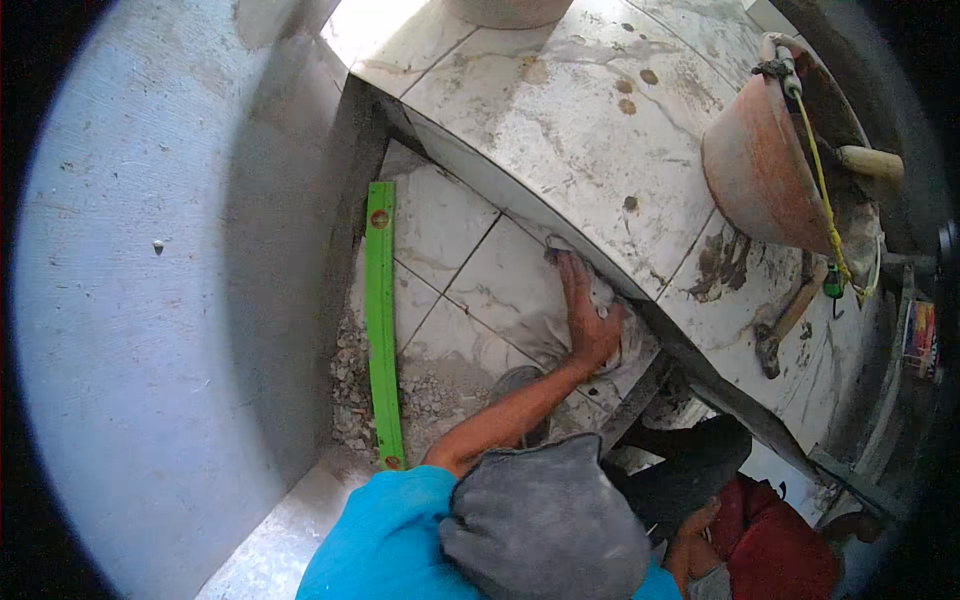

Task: The person installs tiles on a step riser by placing a tile with mortar, tapping it with a wooden tool, wiping the tiled surface with a cloth, and checking its alignment using a spirit level.

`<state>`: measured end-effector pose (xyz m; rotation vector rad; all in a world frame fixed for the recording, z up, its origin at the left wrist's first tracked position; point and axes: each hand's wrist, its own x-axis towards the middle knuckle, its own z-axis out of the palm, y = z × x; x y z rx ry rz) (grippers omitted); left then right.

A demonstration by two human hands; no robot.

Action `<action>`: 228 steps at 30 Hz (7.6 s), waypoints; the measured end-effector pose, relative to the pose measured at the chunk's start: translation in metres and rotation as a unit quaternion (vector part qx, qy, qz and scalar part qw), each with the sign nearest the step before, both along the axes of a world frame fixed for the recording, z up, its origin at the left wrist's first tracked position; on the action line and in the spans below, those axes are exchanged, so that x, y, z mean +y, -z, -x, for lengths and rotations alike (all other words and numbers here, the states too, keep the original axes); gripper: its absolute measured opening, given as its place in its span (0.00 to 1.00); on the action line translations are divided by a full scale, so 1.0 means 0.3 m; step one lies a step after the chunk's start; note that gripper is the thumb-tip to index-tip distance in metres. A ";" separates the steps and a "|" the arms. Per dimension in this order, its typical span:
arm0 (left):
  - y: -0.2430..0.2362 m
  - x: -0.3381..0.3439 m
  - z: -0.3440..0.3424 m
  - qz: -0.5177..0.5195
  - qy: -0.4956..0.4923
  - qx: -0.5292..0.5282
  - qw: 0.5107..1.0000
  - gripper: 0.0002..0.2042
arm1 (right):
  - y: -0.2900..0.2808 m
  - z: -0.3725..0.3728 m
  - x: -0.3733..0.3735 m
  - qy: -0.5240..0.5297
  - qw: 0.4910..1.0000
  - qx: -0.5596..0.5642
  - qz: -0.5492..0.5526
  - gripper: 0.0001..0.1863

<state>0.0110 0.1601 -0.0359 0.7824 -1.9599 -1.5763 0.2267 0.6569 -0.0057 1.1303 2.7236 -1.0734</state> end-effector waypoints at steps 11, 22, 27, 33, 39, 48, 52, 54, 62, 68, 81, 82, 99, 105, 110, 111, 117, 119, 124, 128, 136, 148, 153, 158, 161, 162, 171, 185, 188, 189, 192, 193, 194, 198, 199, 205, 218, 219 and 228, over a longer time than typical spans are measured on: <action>-0.077 -0.277 0.070 0.033 -0.048 0.043 0.997 0.40 | 0.044 -0.027 0.056 -0.024 0.999 0.013 -0.042 0.21; -0.220 -0.728 0.128 -0.077 -0.022 0.153 0.985 0.36 | 0.113 -0.008 0.132 -0.066 0.993 0.011 -0.096 0.21; -0.227 -0.548 0.104 0.096 -0.037 0.010 0.995 0.41 | 0.154 -0.023 0.206 -0.080 0.988 0.013 -0.134 0.21; -0.153 -0.805 0.147 -0.161 0.016 0.224 0.961 0.41 | 0.155 -0.083 0.184 -0.057 0.995 0.060 -0.059 0.22; -0.215 -0.371 0.077 0.053 -0.016 0.121 0.991 0.42 | 0.086 -0.063 0.051 0.021 0.990 0.116 0.076 0.23; -0.175 0.099 -0.031 0.062 0.055 0.091 0.992 0.42 | -0.059 0.016 -0.080 -0.052 0.995 0.007 -0.085 0.25; -0.079 0.242 -0.060 0.088 0.096 0.105 0.986 0.41 | -0.045 0.012 -0.050 -0.068 0.988 -0.038 -0.135 0.25; -0.018 0.274 -0.070 0.090 0.101 0.105 0.985 0.40 | -0.018 0.012 -0.027 -0.066 0.992 0.017 -0.105 0.25; 0.040 0.192 -0.149 0.046 0.209 0.093 0.972 0.38 | 0.043 0.023 0.028 -0.041 0.989 0.055 -0.128 0.20; -0.019 0.124 -0.084 0.010 0.102 0.040 0.994 0.41 | 0.028 -0.026 0.059 -0.061 0.998 0.014 0.003 0.26; 0.128 -0.143 0.032 -0.125 -0.043 -0.044 0.990 0.41 | 0.110 0.020 0.094 -0.107 0.981 -0.004 -0.162 0.25; 0.111 -0.266 0.050 -0.130 -0.055 -0.058 0.988 0.42 | 0.110 0.020 0.101 -0.111 0.980 -0.003 -0.163 0.25; -0.027 -0.830 0.129 0.126 -0.006 0.057 0.990 0.39 | 0.140 0.031 0.135 -0.148 0.970 -0.008 -0.192 0.24; -0.005 -0.813 0.155 -0.263 -0.033 0.006 0.964 0.41 | 0.142 0.002 0.140 -0.141 0.971 -0.007 -0.192 0.24; -0.078 -0.661 0.113 -0.206 -0.036 0.075 0.975 0.41 | 0.126 -0.029 0.141 -0.138 0.971 -0.003 -0.198 0.23; -0.109 -0.628 0.102 -0.144 -0.022 0.112 0.983 0.41 | 0.126 -0.029 0.140 -0.150 0.962 -0.032 -0.228 0.23; -0.213 -0.196 0.023 0.139 0.063 0.047 0.987 0.46 | 0.134 -0.028 0.150 -0.151 0.966 -0.001 -0.210 0.23; -0.197 -0.084 -0.013 -0.039 0.030 0.090 0.995 0.44 | 0.143 -0.039 0.166 -0.162 0.962 0.008 -0.219 0.23; -0.122 -0.154 -0.165 -0.029 0.060 0.057 0.996 0.42 | 0.156 -0.088 0.225 -0.206 0.933 0.022 -0.295 0.22; -0.018 -0.672 -0.069 0.154 -0.030 -0.044 0.987 0.36 | 0.148 -0.121 0.244 -0.182 0.937 0.001 -0.297 0.22; 0.205 -0.844 0.132 0.228 0.025 -0.346 0.910 0.32 | 0.057 -0.083 0.104 -0.205 0.956 0.079 -0.194 0.21; 0.067 -0.489 -0.068 0.272 0.222 -0.234 0.907 0.38 | 0.022 0.000 0.073 -0.148 0.987 0.035 -0.043 0.26; 0.101 -0.841 0.073 0.305 0.102 -0.233 0.918 0.37 | 0.083 -0.051 0.161 -0.318 0.880 -0.119 -0.331 0.30; 0.131 -0.542 0.062 0.303 0.108 -0.284 0.903 0.34 | 0.057 -0.084 0.085 -0.087 0.980 -0.041 -0.174 0.27; 0.101 -0.268 -0.014 0.299 0.210 -0.285 0.886 0.33 | 0.035 -0.074 0.048 -0.026 0.992 0.000 -0.125 0.25; 0.093 -0.186 -0.051 0.309 0.217 -0.235 0.896 0.34 | 0.027 -0.071 0.042 -0.004 0.991 -0.019 -0.129 0.25; -0.007 0.007 -0.130 0.216 0.524 -0.226 0.792 0.20 | -0.010 0.014 0.034 0.029 0.992 0.029 0.122 0.24; -0.472 -0.556 -0.640 0.054 0.517 -0.428 0.740 0.22 | -0.508 0.310 -0.239 -0.301 0.935 -0.078 -0.171 0.18; -0.472 -0.529 -0.662 -0.061 0.573 -0.428 0.696 0.24 | -0.617 0.634 -0.418 -0.312 0.929 0.148 -0.131 0.17; -0.464 -0.521 -0.651 -0.038 0.584 -0.423 0.692 0.25 | -0.636 0.742 -0.473 -0.345 0.916 0.159 -0.127 0.16; -0.415 -0.503 -0.584 0.003 0.493 -0.318 0.810 0.22 | -0.650 1.011 -0.575 -0.537 0.781 0.110 -0.298 0.16; -0.391 -0.497 -0.544 -0.028 0.437 -0.315 0.842 0.19 | -0.636 1.070 -0.589 -0.566 0.757 0.105 -0.309 0.17; -0.370 -0.495 -0.502 -0.024 0.390 -0.316 0.865 0.20 | -0.625 1.117 -0.594 -0.567 0.754 0.108 -0.314 0.17; -0.266 -0.476 -0.315 -0.272 0.236 -0.146 0.921 0.24 | -0.588 1.229 -0.592 -0.662 0.600 0.051 -0.446 0.22; -0.234 -0.459 -0.268 -0.420 0.167 -0.074 0.889 0.25 | -0.583 1.244 -0.601 -0.686 0.552 0.071 -0.469 0.22; 0.005 -0.377 -0.009 -0.429 -0.052 0.045 0.901 0.28 | -0.621 1.300 -0.673 -0.808 0.391 0.070 -0.435 0.17; 0.153 0.010 -0.065 -0.233 0.110 -0.017 0.966 0.40 | -0.673 0.716 -1.343 -0.651 0.717 0.204 0.147 0.18; 0.144 0.020 -0.086 -0.247 0.129 -0.014 0.960 0.40 | -0.606 0.664 -1.490 -0.693 0.656 0.251 0.165 0.17; 0.125 0.048 -0.155 -0.220 0.151 0.011 0.964 0.44 | -0.146 0.429 -2.006 -0.863 0.413 0.264 0.121 0.08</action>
